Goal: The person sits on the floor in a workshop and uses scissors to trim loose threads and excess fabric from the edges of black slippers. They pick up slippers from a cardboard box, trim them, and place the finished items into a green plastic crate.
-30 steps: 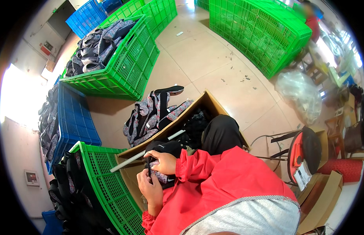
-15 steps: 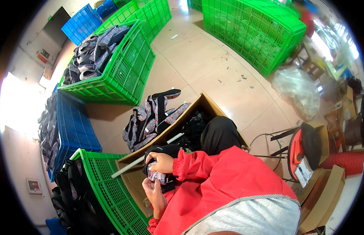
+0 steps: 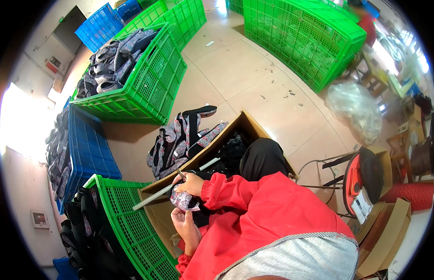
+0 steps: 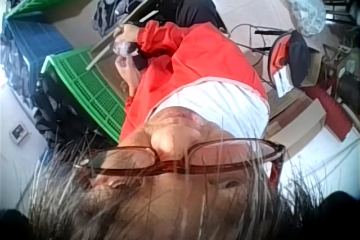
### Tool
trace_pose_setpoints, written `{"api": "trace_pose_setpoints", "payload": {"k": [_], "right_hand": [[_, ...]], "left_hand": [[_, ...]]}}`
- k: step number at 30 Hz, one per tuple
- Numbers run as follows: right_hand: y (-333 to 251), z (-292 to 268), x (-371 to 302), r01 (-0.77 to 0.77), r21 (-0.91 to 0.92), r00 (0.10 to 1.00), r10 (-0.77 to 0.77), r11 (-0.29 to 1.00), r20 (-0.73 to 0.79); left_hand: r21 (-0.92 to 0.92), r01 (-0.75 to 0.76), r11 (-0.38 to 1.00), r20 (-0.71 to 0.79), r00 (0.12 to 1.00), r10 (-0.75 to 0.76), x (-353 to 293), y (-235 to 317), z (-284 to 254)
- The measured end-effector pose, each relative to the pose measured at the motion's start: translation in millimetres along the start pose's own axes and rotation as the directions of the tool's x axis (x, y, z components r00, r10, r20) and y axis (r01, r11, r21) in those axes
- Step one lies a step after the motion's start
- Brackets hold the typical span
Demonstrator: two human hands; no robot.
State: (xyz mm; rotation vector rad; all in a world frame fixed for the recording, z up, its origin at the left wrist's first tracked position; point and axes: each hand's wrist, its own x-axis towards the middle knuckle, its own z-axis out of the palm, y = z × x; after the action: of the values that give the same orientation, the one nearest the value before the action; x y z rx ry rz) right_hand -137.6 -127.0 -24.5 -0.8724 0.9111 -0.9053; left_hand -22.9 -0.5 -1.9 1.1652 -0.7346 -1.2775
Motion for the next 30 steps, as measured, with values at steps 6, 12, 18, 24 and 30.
{"api": "trace_pose_setpoints", "payload": {"k": [6,12,18,24,30], "right_hand": [[7,4,3,0.039,-0.069,0.994,-0.045,0.997,-0.095],[8,12,-1,0.084,-0.184,0.98,-0.115,0.979,-0.165],[-1,16,-16,0.177,-0.355,0.941,-0.264,0.918,-0.212],[11,19,-15,0.27,-0.413,0.897,-0.384,0.87,-0.221],[14,25,-24,0.321,-0.431,0.87,-0.442,0.844,-0.217]], "left_hand": [[-0.147,0.043,0.988,-0.085,0.995,-0.056,5,4,10],[-0.235,0.057,0.97,-0.109,0.99,-0.085,6,3,5],[-0.256,0.128,0.958,-0.051,0.988,-0.146,5,7,-1],[-0.39,0.249,0.886,0.008,0.964,-0.267,0,22,4],[-0.269,0.287,0.919,-0.148,0.931,-0.334,-7,34,7]]}}
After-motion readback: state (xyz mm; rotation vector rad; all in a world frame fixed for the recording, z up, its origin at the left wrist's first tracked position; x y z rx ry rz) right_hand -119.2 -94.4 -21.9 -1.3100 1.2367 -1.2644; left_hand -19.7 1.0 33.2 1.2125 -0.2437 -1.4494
